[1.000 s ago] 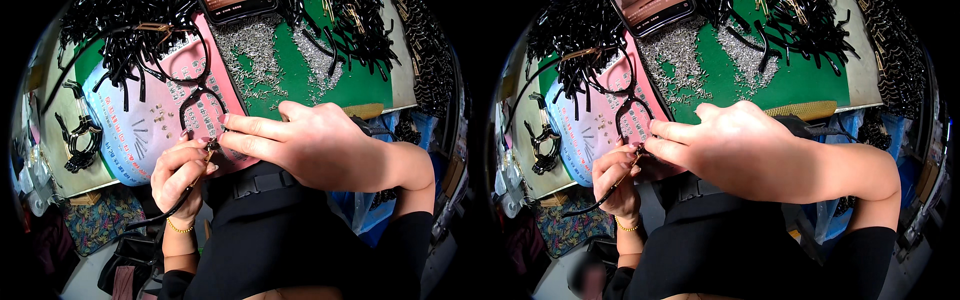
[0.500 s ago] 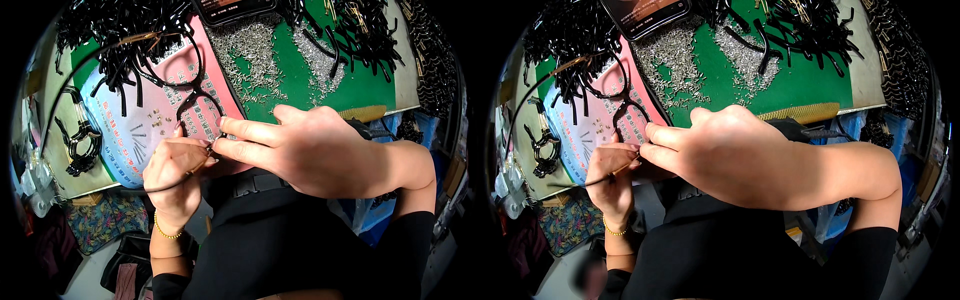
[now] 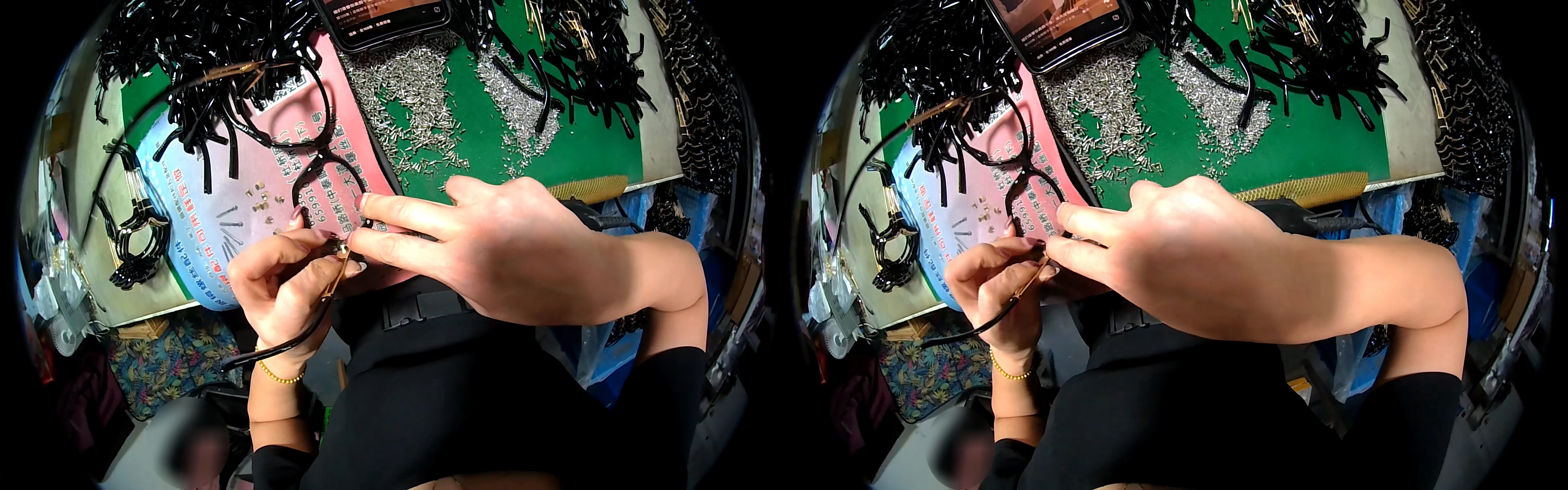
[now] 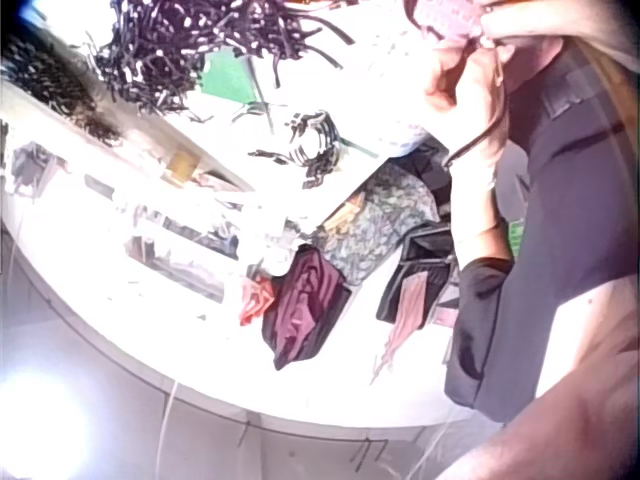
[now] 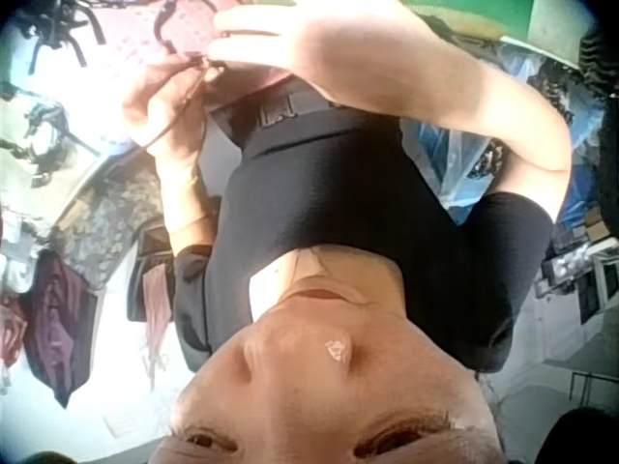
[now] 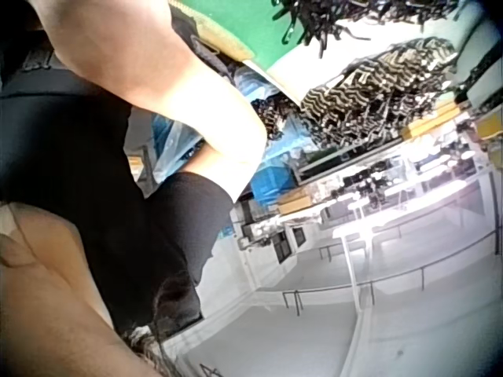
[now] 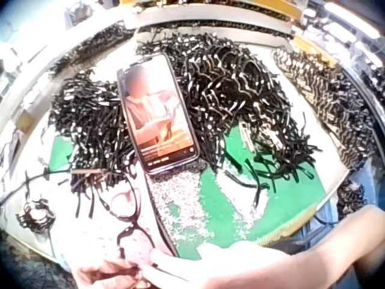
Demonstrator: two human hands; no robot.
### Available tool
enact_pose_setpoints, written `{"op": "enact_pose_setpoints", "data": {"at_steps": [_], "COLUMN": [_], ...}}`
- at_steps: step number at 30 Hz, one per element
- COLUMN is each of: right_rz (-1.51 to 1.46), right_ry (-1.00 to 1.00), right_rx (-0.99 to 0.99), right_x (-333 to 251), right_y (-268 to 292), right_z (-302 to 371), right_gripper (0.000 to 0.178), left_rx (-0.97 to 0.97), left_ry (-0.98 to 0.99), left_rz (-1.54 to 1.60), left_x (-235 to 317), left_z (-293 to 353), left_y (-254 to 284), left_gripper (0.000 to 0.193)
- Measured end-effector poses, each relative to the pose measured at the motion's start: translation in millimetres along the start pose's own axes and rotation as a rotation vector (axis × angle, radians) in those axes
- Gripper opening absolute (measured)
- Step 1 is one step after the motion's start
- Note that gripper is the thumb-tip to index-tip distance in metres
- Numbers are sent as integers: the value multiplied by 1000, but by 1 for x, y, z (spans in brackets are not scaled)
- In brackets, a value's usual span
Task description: The person assembles eyeglasses by attaching black plastic temples to eyeglass frames using a screwdriver. They repeatedly pick up temples and frames, align the hinge, and tighten screws. Completed glasses are placed on the table.
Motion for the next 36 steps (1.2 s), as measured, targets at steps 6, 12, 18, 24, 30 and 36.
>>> {"op": "enact_pose_setpoints", "data": {"at_steps": [6,12,18,24,30,36], "right_rz": [-4,244,306,83,-966,-1317], "right_ry": [-20,145,196,49,-603,-604], "right_rx": [21,140,240,256,-11,69], "right_x": [0,-8,-11,0,42,52], "right_y": [0,-2,-2,21,-9,-31], "right_z": [1,-6,-7,-1,27,37], "right_gripper": [56,46,32,41,28,30], "left_rx": [-70,-30,-8,17,275,267], "left_ry": [-83,-93,-73,-47,278,408], "left_rz": [-32,15,4,-159,179,-815], "left_x": [8,2,-2,10,49,-19], "left_z": [-3,-1,4,-5,-17,-36], "left_y": [-1,1,1,10,83,125], "left_gripper": [32,31,26,22,23,34]}}
Point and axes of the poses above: each hand's wrist, its own z-axis away from the middle knuckle, its own y-axis out of the back of the hand, x = y × z, the point moved 9 cm from there along -z, towards the middle knuckle, and after that the axes turned 11 degrees about x, right-handed, at the moved point
